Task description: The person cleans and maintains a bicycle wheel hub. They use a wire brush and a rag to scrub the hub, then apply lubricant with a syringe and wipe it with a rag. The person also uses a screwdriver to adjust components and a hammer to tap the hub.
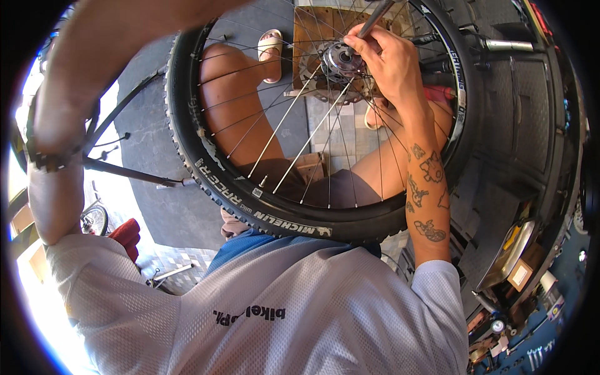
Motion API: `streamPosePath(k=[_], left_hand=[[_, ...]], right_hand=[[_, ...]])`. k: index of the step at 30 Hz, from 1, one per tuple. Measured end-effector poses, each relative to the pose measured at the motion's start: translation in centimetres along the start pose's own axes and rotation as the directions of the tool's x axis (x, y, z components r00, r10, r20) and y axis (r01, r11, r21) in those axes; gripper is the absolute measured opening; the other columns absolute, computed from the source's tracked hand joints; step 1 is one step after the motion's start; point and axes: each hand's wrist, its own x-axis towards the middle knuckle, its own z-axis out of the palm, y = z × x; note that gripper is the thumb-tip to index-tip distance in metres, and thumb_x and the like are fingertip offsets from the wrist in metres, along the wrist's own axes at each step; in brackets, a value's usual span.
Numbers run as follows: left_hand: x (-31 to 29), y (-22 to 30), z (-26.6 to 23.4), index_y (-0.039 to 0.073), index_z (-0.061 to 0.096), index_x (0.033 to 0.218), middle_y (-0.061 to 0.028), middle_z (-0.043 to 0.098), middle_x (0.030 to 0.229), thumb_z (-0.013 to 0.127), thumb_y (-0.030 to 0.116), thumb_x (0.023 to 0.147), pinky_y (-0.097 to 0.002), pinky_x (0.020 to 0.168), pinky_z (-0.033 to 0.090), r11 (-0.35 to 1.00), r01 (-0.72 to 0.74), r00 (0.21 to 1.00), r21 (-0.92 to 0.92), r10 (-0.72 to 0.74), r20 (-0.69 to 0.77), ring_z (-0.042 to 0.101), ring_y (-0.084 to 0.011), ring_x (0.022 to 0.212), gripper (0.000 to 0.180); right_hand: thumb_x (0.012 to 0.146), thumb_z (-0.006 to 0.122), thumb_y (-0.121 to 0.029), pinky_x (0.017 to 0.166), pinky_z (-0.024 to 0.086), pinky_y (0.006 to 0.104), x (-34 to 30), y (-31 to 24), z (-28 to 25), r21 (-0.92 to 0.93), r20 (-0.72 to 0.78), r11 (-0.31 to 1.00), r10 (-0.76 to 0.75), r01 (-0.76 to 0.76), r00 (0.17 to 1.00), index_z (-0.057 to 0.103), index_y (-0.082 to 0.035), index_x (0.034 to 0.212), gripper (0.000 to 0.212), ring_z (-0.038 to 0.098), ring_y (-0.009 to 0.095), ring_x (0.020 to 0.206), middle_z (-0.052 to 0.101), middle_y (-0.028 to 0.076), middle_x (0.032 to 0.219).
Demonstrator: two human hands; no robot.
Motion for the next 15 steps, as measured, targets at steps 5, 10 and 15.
streamPosePath(k=[5, 10, 15], left_hand=[[-0.9, -2.9, 1.4, -0.006, 0.071, 0.122, -0.0225, 0.074, 0.086, 0.058, 0.035, 0.112, -0.0459, 0.072, 0.057, 0.933, -0.355, 0.933, 0.058, 0.357, -0.038, 0.072, -0.0341, 0.073, 0.044], [-0.4, -3.2, 0.4, -0.005, 0.072, 0.121, -0.0177, 0.071, 0.082, 0.062, 0.038, 0.110, -0.0416, 0.068, 0.056, 0.989, -0.148, 0.989, 0.001, 0.148, -0.031, 0.071, -0.0276, 0.069, 0.045], [-1.7, -2.1, 0.6, -0.004, 0.072, 0.121, -0.0152, 0.070, 0.082, 0.068, 0.034, 0.108, -0.0380, 0.064, 0.055, 0.999, -0.041, 0.971, 0.030, 0.046, -0.233, 0.069, -0.0219, 0.067, 0.041]], right_hand=[[0.102, 0.077, -0.026, 0.069, 0.055, 0.0302, 0.0, -0.1, -0.2, -0.069, 0.070, 0.992, 0.115, -0.110, 0.991, 0.077, -0.004, 0.108, 0.024, 0.072, 0.017, 0.073, 0.076, 0.009, 0.084], [0.101, 0.077, -0.024, 0.072, 0.056, 0.0282, -0.3, -0.7, -0.5, 0.063, 0.040, 0.984, 0.167, -0.169, 0.985, 0.077, -0.003, 0.109, 0.022, 0.073, 0.012, 0.078, 0.077, 0.006, 0.084], [0.101, 0.078, -0.023, 0.073, 0.057, 0.0279, -0.6, -1.2, -0.2, 0.063, 0.048, 0.988, 0.140, -0.143, 0.989, 0.078, -0.002, 0.108, 0.022, 0.074, 0.011, 0.081, 0.078, 0.006, 0.087]])
